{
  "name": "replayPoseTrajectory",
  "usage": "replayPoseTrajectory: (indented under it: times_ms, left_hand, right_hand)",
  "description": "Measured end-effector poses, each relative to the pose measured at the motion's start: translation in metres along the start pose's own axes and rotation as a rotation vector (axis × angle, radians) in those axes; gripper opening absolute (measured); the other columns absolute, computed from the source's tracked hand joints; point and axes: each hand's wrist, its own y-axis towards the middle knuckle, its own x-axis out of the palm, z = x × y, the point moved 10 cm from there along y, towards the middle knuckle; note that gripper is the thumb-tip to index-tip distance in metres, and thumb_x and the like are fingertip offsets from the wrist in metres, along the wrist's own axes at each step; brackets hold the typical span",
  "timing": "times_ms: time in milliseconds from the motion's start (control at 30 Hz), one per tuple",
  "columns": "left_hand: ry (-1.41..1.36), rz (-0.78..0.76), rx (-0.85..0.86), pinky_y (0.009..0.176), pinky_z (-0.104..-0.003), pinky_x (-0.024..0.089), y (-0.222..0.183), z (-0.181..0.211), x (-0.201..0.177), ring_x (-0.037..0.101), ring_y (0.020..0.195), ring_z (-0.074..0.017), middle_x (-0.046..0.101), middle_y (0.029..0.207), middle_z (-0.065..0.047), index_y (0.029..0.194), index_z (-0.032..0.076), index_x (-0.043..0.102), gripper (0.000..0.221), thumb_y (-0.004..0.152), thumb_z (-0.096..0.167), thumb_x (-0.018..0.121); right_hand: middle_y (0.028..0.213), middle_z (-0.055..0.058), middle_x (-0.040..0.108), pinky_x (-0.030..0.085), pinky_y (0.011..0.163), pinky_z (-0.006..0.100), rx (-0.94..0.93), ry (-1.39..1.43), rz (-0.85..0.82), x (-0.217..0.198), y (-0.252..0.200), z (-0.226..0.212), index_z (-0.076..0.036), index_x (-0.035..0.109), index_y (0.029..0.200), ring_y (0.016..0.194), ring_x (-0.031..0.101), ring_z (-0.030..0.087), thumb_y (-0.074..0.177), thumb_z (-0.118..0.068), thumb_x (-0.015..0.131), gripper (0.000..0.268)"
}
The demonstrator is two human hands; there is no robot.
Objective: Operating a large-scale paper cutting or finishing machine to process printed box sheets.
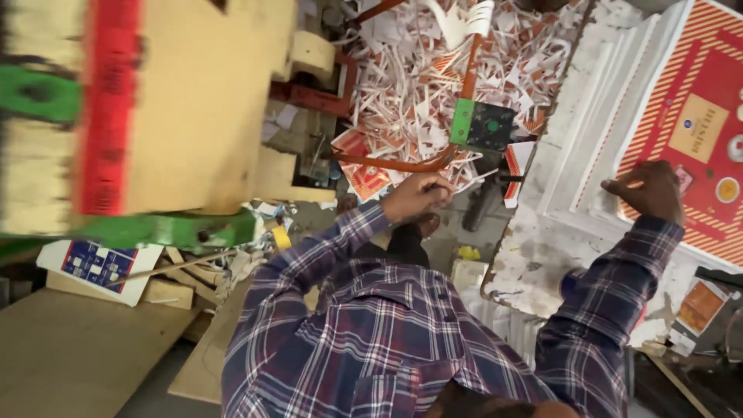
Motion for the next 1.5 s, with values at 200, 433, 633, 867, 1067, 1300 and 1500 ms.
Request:
replayPoseTrajectory:
  times_ms: [200, 433, 633, 867, 1067, 1300, 1500]
  left_hand:
    - [-0.080, -0.059, -0.191, 0.078, -0.030, 0.060, 0.071, -0.043, 0.062, 0.069, 0.092, -0.0114, 0.073, 0.104, -0.006, 0.121, 0.002, 0.068, 0.025, 0.104, 0.018, 0.060]
    - [-0.176, -0.298, -0.280, 0.082, -0.034, 0.065, 0.150, -0.033, 0.193, 0.077, 0.097, -0.0180, 0.075, 0.114, -0.011, 0.132, 0.000, 0.057, 0.040, 0.101, 0.025, 0.060]
    - [-0.557, -0.149, -0.584, 0.077, -0.041, 0.065, 0.237, -0.089, 0.273, 0.074, 0.085, -0.0283, 0.071, 0.104, -0.021, 0.128, -0.011, 0.055, 0.056, 0.111, 0.042, 0.053]
    - [-0.402, -0.097, -0.347, 0.075, -0.043, 0.070, 0.267, -0.073, 0.280, 0.070, 0.103, -0.0257, 0.061, 0.127, -0.013, 0.142, 0.005, 0.044, 0.046, 0.099, 0.018, 0.054]
    - [-0.241, -0.028, -0.501, 0.064, -0.046, 0.067, 0.259, -0.054, 0.134, 0.073, 0.101, -0.0365, 0.062, 0.127, -0.021, 0.141, 0.000, 0.041, 0.049, 0.096, 0.009, 0.059]
    - [0.483, -0.037, -0.432, 0.055, -0.026, 0.063, 0.203, 0.161, 0.055, 0.076, 0.082, -0.0191, 0.074, 0.114, -0.015, 0.147, 0.002, 0.041, 0.047, 0.102, 0.012, 0.049]
    - [0.685, -0.063, -0.069, 0.058, -0.025, 0.062, 0.071, 0.275, 0.008, 0.071, 0.087, -0.0123, 0.069, 0.121, -0.009, 0.151, 0.001, 0.046, 0.044, 0.108, 0.013, 0.049]
  right_hand:
    - [0.110, 0.012, 0.072, 0.042, 0.111, 0.047, -0.076, -0.069, -0.023, 0.009, 0.003, 0.002, -0.011, 0.081, 0.088, 0.128, 0.055, 0.030, 0.079, -0.057, 0.085, 0.047]
    - [0.095, 0.013, 0.072, 0.051, 0.098, 0.047, 0.003, 0.050, 0.095, -0.014, -0.005, -0.016, -0.007, 0.074, 0.082, 0.105, 0.065, 0.030, 0.088, -0.046, 0.083, 0.040]
    - [0.106, 0.020, 0.070, 0.056, 0.080, 0.042, 0.012, 0.333, 0.250, -0.069, -0.027, -0.053, -0.001, 0.069, 0.098, 0.094, 0.068, 0.035, 0.094, -0.020, 0.075, 0.020]
    - [0.097, 0.012, 0.058, 0.049, 0.089, 0.036, 0.226, 0.622, 1.065, -0.096, -0.151, -0.092, -0.002, 0.062, 0.095, 0.092, 0.055, 0.027, 0.113, -0.018, 0.057, 0.025]
    - [0.103, 0.010, 0.066, 0.053, 0.094, 0.047, 0.046, 1.950, 0.785, 0.065, -0.175, -0.128, -0.008, 0.059, 0.117, 0.098, 0.063, 0.027, 0.109, -0.044, 0.059, 0.037]
    - [0.131, 0.017, 0.067, 0.050, 0.095, 0.051, 0.135, 2.819, 0.476, 0.060, -0.141, -0.199, -0.006, 0.061, 0.135, 0.116, 0.062, 0.034, 0.089, -0.064, 0.057, 0.074]
    - [0.140, 0.016, 0.059, 0.050, 0.105, 0.040, 0.117, 2.100, 0.525, 0.038, -0.121, -0.219, -0.002, 0.040, 0.153, 0.122, 0.060, 0.026, 0.091, -0.021, 0.065, 0.070]
